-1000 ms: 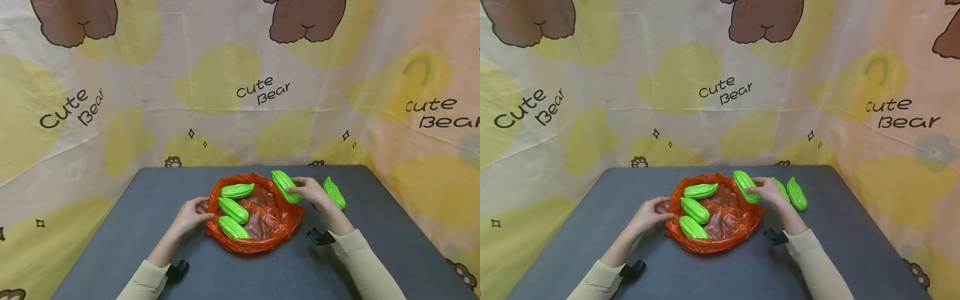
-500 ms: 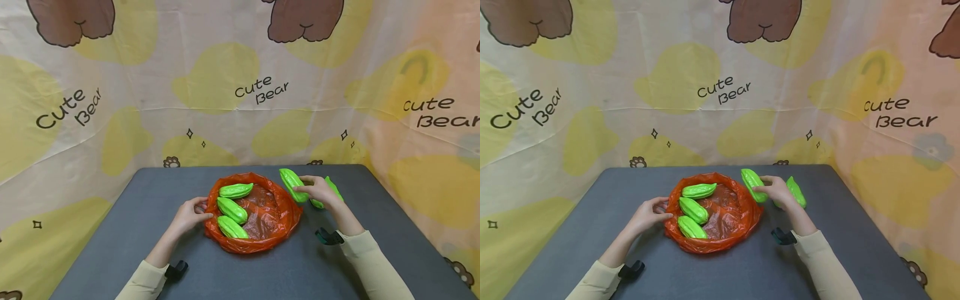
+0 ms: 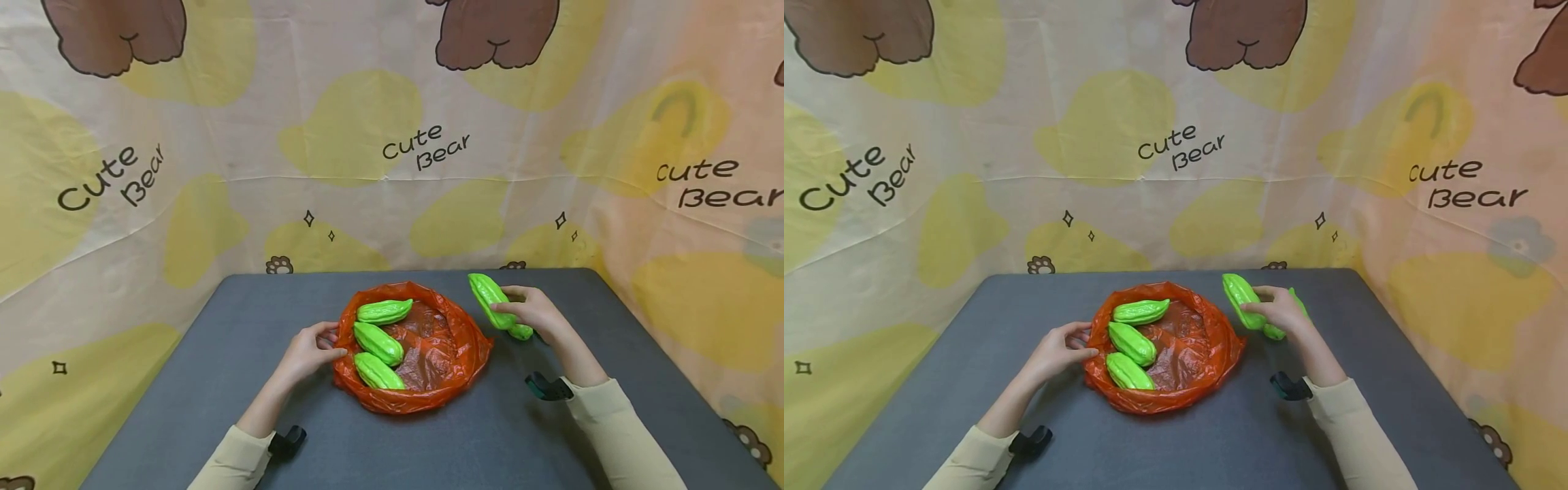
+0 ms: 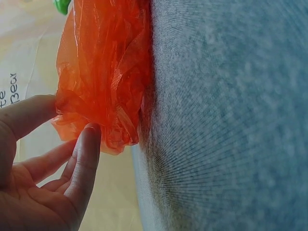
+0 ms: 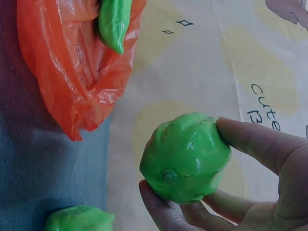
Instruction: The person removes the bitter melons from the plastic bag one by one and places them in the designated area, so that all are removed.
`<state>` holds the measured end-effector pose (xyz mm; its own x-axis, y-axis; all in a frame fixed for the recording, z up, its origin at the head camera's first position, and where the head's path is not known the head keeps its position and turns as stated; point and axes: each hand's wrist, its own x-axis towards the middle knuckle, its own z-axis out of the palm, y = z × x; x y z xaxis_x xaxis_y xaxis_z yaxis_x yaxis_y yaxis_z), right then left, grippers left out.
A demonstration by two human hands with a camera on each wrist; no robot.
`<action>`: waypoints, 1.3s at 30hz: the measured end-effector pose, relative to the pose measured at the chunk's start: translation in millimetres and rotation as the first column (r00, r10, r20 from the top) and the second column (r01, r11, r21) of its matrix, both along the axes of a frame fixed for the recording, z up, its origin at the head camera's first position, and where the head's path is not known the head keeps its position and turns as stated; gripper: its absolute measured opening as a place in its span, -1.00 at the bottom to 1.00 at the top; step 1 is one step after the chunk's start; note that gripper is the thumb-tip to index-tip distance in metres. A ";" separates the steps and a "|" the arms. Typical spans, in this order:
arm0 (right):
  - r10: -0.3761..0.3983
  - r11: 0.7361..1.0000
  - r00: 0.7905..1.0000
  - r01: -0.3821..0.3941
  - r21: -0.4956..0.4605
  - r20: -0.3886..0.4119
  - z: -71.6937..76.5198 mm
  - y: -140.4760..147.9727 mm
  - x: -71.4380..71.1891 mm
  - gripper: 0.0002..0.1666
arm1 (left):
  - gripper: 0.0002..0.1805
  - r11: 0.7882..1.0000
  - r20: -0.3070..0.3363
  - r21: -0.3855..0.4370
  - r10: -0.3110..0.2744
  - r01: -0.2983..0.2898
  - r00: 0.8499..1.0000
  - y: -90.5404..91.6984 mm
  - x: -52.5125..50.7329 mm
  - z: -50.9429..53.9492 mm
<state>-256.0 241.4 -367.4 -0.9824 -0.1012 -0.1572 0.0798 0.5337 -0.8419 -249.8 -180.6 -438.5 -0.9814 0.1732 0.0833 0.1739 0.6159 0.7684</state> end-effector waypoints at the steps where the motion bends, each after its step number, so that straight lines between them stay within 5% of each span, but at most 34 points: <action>1: -0.002 1.000 1.000 0.002 0.000 0.000 -0.3 1.5 0.1 -0.13 | -0.37 1.000 0.005 0.005 0.003 -0.003 1.000 0.0 -0.3 0.1; 39: -0.045 0.999 0.999 0.045 0.012 0.002 3.8 45.8 9.9 -0.03 | -0.38 1.000 0.016 0.007 0.009 -0.009 1.000 -1.7 -1.6 -3.8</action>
<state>-246.1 287.2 -363.7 -0.9855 -0.0553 -0.1603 0.1056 0.5399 -0.8351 -251.3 -182.2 -442.3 -0.9841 0.1636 0.0688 0.1559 0.6116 0.7757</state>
